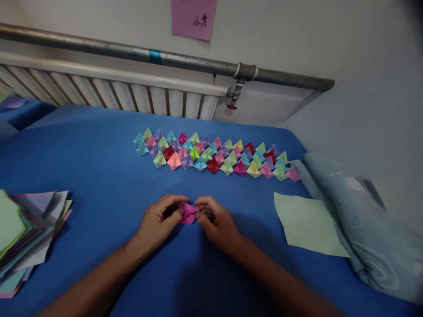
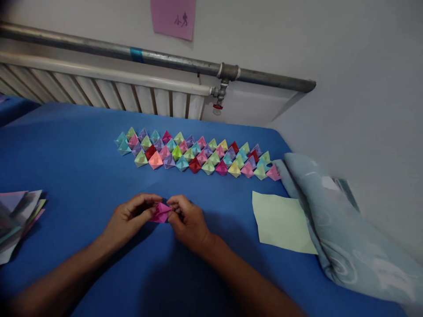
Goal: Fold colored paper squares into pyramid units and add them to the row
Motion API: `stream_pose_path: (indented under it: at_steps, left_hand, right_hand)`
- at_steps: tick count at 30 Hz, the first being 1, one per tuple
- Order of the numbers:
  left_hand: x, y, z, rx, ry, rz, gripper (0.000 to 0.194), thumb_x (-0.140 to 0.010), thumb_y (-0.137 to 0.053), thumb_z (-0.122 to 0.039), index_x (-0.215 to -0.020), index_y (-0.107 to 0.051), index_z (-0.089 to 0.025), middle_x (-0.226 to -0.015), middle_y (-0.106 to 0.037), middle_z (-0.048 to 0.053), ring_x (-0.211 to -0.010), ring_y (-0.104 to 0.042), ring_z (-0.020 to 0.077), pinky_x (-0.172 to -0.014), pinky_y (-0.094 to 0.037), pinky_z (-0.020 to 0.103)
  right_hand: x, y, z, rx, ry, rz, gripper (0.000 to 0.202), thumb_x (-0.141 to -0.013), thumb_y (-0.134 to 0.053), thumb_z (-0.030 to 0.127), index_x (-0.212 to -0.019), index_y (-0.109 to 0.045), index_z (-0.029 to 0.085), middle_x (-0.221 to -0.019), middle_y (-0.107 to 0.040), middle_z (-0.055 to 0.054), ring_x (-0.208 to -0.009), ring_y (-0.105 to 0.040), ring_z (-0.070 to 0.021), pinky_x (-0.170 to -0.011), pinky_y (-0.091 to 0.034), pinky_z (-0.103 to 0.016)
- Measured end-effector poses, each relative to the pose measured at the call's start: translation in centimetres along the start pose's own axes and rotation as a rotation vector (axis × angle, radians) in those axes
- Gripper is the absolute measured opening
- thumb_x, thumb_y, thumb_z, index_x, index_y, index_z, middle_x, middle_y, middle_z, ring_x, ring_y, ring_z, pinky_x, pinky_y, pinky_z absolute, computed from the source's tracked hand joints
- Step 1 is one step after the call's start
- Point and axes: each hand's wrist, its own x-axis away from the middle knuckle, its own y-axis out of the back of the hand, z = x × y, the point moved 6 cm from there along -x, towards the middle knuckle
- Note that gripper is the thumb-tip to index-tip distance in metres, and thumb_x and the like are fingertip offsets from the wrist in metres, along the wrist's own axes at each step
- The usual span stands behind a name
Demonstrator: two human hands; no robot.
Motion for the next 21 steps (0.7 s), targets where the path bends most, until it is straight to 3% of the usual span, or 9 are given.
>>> stream_pose_path:
  at_steps: [7,11,16,21]
  left_hand:
    - [0.26,-0.54,-0.56,-0.230,-0.143,0.094,0.020,-0.081,-0.056,-0.023,-0.093,-0.072,-0.023,-0.075,-0.065,0.000,-0.065,-0.060,0.0120,-0.060,-0.047,0.024]
    - [0.50,-0.63,-0.89,-0.265,-0.206,0.075,0.018,-0.085,-0.054,-0.024,-0.093,-0.070,-0.023,-0.077,-0.067,0.000,-0.068,-0.062,0.0124,-0.063,-0.049,0.024]
    - [0.79,-0.64,-0.85,-0.287,-0.185,0.006,0.017,-0.089,-0.052,-0.026,-0.092,-0.069,-0.022,-0.086,-0.071,0.002,-0.078,-0.065,0.0146,-0.071,-0.051,0.026]
    - [0.97,-0.64,-0.82,-0.273,-0.137,-0.023,0.018,-0.089,-0.053,-0.031,-0.091,-0.069,-0.022,-0.083,-0.072,0.001,-0.075,-0.066,0.0151,-0.071,-0.052,0.027]
  right_hand:
    - [-0.03,-0.01,0.05,0.014,0.060,0.035,0.018,-0.084,-0.047,0.019,-0.099,-0.056,0.020,-0.075,-0.061,0.001,-0.064,-0.055,-0.0111,-0.060,-0.045,-0.023]
    - [0.01,0.15,-0.08,-0.004,0.019,0.016,0.017,-0.086,-0.047,0.022,-0.100,-0.057,0.020,-0.077,-0.060,0.001,-0.067,-0.056,-0.0114,-0.063,-0.046,-0.024]
    - [0.18,-0.33,-0.53,-0.047,-0.074,0.019,0.034,-0.075,-0.062,0.024,-0.109,-0.057,0.018,-0.081,-0.059,0.000,-0.065,-0.054,-0.0103,-0.059,-0.047,-0.022]
    - [-0.05,-0.23,-0.34,0.124,-0.057,-0.019,0.019,-0.081,-0.052,0.019,-0.097,-0.063,0.019,-0.071,-0.061,0.001,-0.064,-0.055,-0.0115,-0.060,-0.044,-0.023]
